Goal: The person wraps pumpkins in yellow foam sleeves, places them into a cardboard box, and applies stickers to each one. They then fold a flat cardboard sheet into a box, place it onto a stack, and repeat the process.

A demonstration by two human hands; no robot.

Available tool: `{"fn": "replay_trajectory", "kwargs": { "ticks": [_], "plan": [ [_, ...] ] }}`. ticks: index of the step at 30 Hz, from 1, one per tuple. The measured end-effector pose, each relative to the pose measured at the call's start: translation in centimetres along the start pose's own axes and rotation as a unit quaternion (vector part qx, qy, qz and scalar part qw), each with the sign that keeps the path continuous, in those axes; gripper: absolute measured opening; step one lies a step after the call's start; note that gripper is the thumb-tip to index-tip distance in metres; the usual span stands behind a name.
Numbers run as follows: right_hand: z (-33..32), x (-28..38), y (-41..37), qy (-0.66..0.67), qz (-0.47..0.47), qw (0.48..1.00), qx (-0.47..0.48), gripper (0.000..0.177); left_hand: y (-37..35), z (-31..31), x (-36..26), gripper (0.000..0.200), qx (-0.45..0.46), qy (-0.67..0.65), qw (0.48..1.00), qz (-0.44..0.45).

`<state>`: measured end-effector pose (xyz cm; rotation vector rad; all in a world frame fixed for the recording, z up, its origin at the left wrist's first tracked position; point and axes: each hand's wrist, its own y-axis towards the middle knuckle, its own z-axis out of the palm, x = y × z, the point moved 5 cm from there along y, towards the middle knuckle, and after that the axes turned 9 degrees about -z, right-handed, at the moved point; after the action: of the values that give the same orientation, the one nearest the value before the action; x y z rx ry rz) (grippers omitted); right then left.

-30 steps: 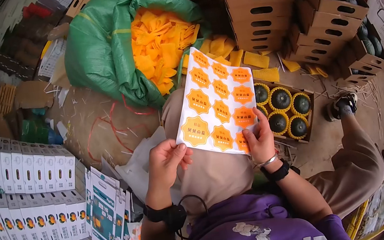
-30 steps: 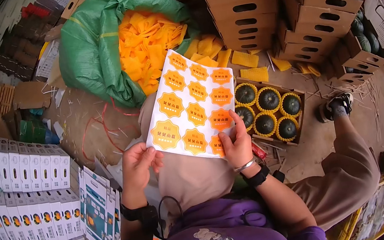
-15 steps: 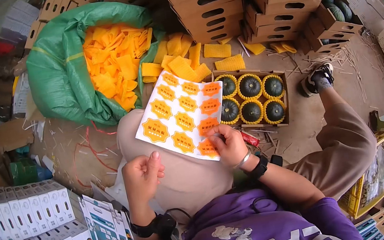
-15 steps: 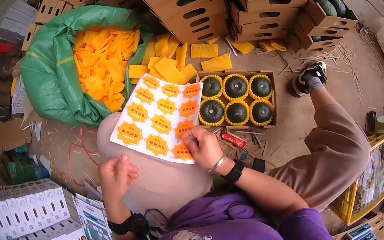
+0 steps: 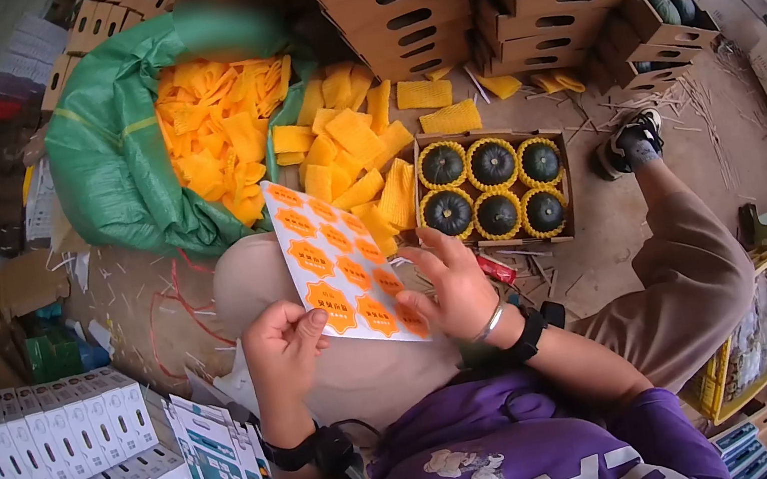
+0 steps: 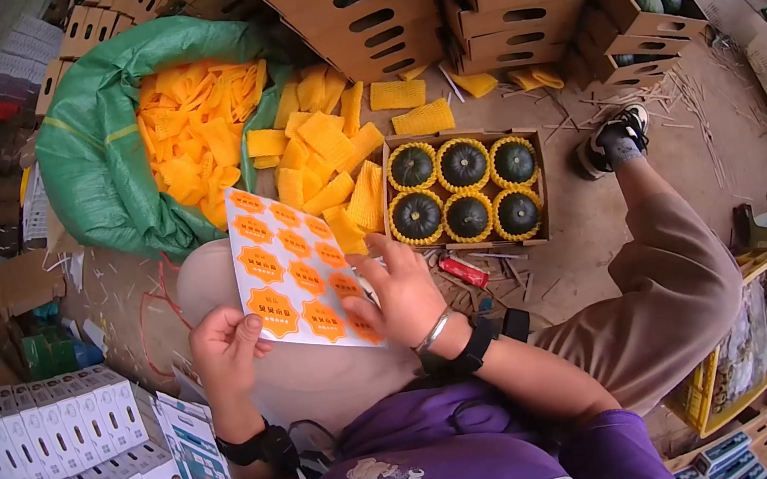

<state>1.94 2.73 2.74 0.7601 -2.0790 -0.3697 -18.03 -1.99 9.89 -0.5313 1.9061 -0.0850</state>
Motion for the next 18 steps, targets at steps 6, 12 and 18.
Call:
{"fn": "replay_trajectory", "kwargs": {
  "ticks": [6, 12, 18],
  "plan": [
    [-0.5, 2.0, 0.0, 0.383, 0.162, 0.902, 0.119, 0.041, 2.0, 6.9, 0.4, 0.022, 0.19, 0.053, 0.98, 0.041],
    [6.5, -3.6, -4.9, 0.711, 0.448, 0.527, 0.12, 0.006, 3.4, 7.6, 2.7, 0.023, 0.24, 0.091, 0.966, -0.012],
    [6.4, -17.3, -3.8, 0.027, 0.357, 0.933, 0.039, 0.011, 5.6, 5.5, 4.1, 0.024, 0.145, 0.064, 0.985, -0.06]
  ]
}}
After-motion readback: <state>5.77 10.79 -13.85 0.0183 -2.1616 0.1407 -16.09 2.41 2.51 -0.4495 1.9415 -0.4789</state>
